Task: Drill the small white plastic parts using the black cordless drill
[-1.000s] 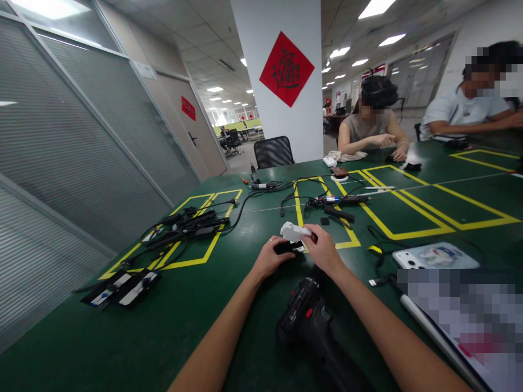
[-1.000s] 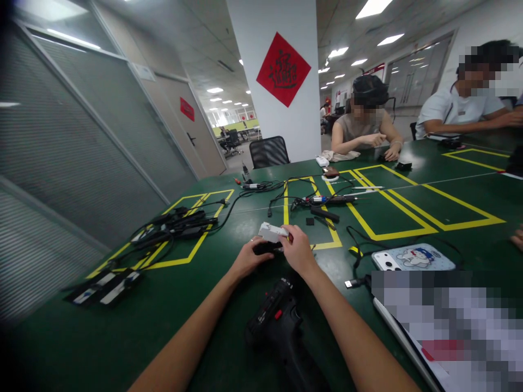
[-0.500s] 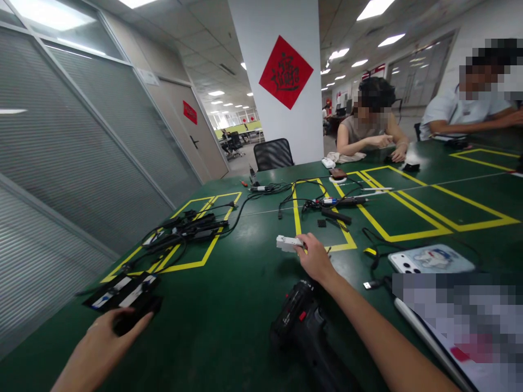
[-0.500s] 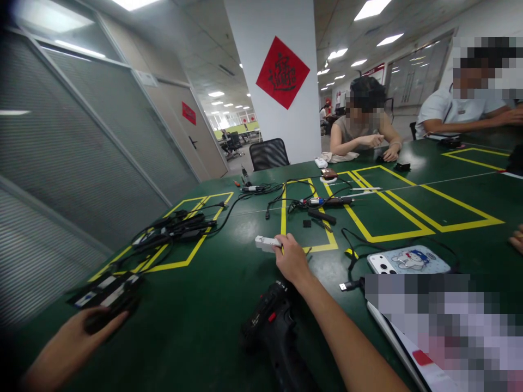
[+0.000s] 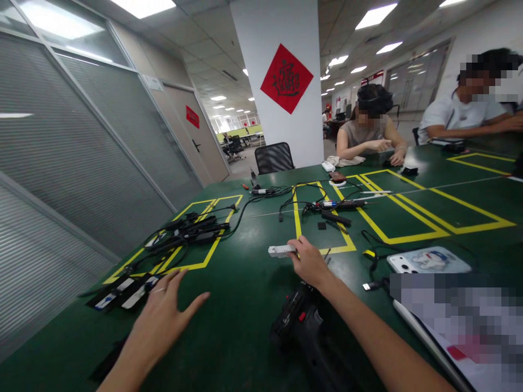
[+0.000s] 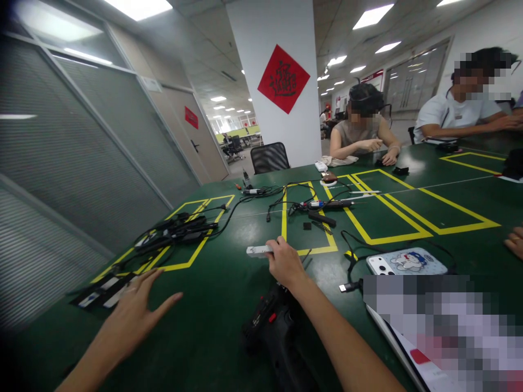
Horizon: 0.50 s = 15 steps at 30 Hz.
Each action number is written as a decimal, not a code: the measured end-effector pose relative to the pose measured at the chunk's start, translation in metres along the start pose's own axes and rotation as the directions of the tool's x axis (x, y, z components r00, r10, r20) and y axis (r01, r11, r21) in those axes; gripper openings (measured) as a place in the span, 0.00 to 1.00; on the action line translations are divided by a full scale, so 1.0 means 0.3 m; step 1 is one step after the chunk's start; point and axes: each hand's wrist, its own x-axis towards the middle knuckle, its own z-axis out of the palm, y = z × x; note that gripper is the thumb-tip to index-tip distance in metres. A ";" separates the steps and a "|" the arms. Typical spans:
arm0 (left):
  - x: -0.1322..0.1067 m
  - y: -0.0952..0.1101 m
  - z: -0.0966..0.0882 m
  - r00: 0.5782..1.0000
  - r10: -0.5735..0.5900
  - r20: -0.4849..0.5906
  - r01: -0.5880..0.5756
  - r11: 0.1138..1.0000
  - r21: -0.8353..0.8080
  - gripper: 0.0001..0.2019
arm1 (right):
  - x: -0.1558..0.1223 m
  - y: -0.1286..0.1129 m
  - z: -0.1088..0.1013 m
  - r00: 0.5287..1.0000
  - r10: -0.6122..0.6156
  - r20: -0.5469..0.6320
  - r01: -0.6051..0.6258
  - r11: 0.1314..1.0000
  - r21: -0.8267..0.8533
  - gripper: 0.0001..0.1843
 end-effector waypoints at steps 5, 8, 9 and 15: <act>0.164 0.417 -0.016 0.894 0.446 0.043 -0.438 0.890 -0.126 0.32 | -0.017 -0.050 0.016 0.993 -0.096 0.071 0.098 0.995 -0.018 0.10; 0.224 0.555 0.032 0.823 0.518 0.232 -0.507 0.855 -0.110 0.15 | -0.025 -0.050 0.016 0.993 -0.092 0.076 0.092 0.996 -0.006 0.11; 0.236 0.576 0.048 0.816 0.513 0.268 -0.507 0.856 -0.095 0.12 | -0.026 -0.047 0.015 0.994 -0.079 0.070 0.078 0.997 0.005 0.11; 0.229 0.384 0.018 0.903 0.349 0.250 -0.352 0.935 -0.033 0.14 | -0.025 -0.047 0.020 1.000 0.019 0.024 -0.019 0.999 0.025 0.26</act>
